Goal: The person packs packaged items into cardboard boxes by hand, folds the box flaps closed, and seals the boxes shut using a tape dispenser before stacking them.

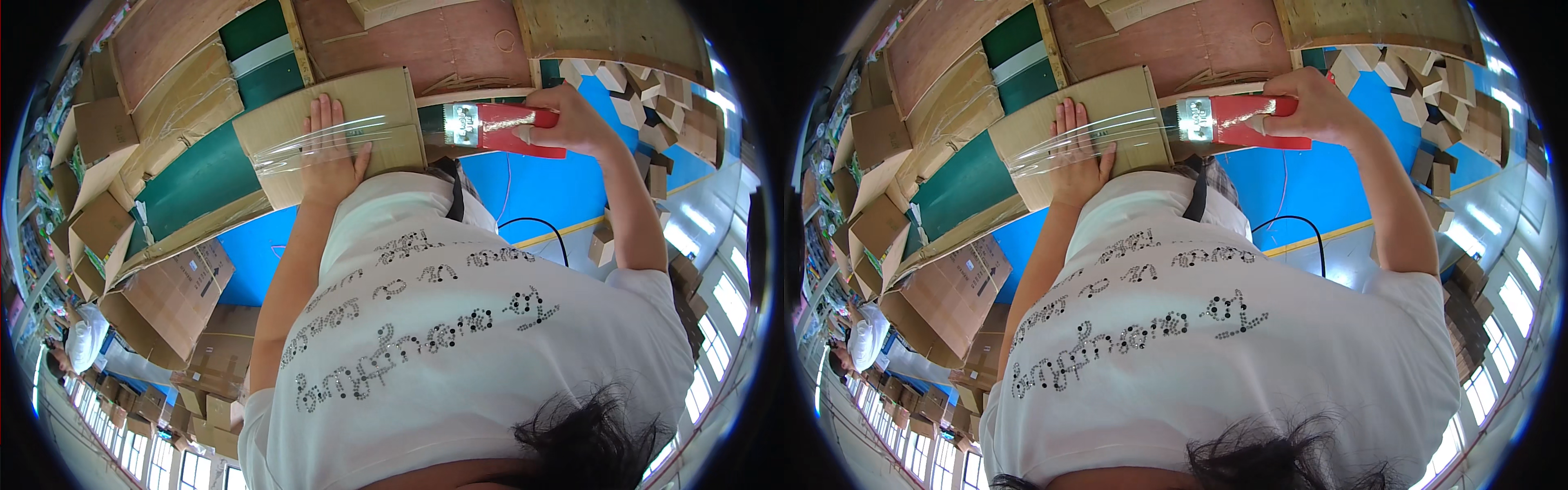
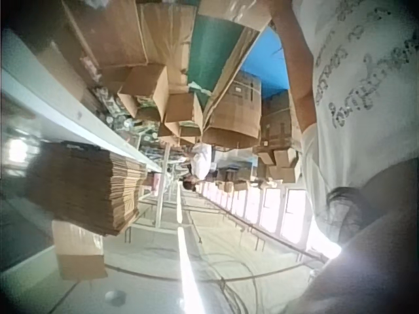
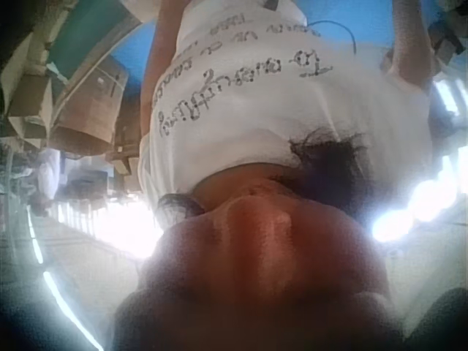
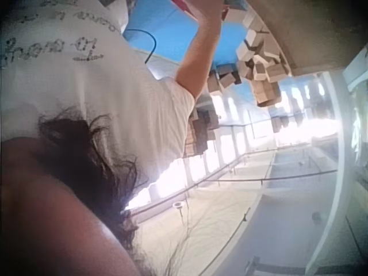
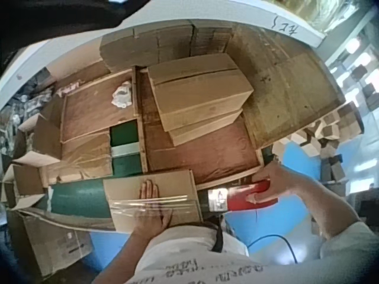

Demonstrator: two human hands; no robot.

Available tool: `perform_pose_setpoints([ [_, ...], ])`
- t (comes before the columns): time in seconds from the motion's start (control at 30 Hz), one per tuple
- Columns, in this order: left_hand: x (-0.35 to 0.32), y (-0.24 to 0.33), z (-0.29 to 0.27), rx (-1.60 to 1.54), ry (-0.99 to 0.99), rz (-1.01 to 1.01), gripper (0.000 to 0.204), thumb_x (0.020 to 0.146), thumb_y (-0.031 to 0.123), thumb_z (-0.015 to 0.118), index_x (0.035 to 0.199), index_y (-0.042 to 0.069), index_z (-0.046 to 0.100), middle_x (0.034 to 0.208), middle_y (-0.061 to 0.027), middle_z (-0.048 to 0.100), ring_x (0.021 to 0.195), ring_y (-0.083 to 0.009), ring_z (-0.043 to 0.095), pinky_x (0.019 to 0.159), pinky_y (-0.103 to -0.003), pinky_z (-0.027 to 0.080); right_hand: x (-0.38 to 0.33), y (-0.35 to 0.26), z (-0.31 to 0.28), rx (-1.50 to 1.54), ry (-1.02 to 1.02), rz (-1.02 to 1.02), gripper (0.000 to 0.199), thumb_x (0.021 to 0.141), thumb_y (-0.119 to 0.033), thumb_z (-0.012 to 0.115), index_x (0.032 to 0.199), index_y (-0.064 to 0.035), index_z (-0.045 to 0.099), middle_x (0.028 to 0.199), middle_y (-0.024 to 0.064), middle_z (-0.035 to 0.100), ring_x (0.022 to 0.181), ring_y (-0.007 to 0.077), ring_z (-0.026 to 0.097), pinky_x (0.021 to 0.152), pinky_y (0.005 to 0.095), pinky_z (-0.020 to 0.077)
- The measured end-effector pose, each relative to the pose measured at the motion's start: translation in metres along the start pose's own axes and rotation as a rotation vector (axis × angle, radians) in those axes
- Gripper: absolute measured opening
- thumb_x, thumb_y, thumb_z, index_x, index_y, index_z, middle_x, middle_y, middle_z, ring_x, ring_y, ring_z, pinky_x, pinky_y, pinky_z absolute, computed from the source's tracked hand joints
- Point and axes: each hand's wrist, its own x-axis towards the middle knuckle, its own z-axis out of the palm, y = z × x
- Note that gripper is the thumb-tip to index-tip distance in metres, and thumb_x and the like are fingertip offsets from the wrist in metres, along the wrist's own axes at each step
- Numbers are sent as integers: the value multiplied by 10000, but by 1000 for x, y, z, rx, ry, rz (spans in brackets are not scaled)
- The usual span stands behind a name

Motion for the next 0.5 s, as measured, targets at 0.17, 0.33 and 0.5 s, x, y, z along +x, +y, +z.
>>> perform_pose_setpoints([
  [0.17,-1,5,-3,14,-21,-34,815,900,448,508,1476,-43,205,1539,-243,200,1432,-386,197,1152,-503,177,18,15,10,27,-33,18,360,723,-312,754,861,11,674,717,107,652,648,161,590,597,301,469],
  [0.33,-4,4,-2,7,32,-43,803,888,460,525,1469,-21,252,1541,-207,229,1436,-349,210,1145,-490,212,16,22,-1,47,-41,12,370,724,-322,760,855,14,675,730,111,653,651,168,595,601,301,473],
  [0.5,-2,5,-5,-42,39,-58,775,911,451,502,1476,-13,246,1535,-219,238,1425,-372,230,1140,-505,204,-6,25,-31,133,-27,68,371,715,-318,774,860,11,683,740,121,658,656,179,615,598,300,481],
])
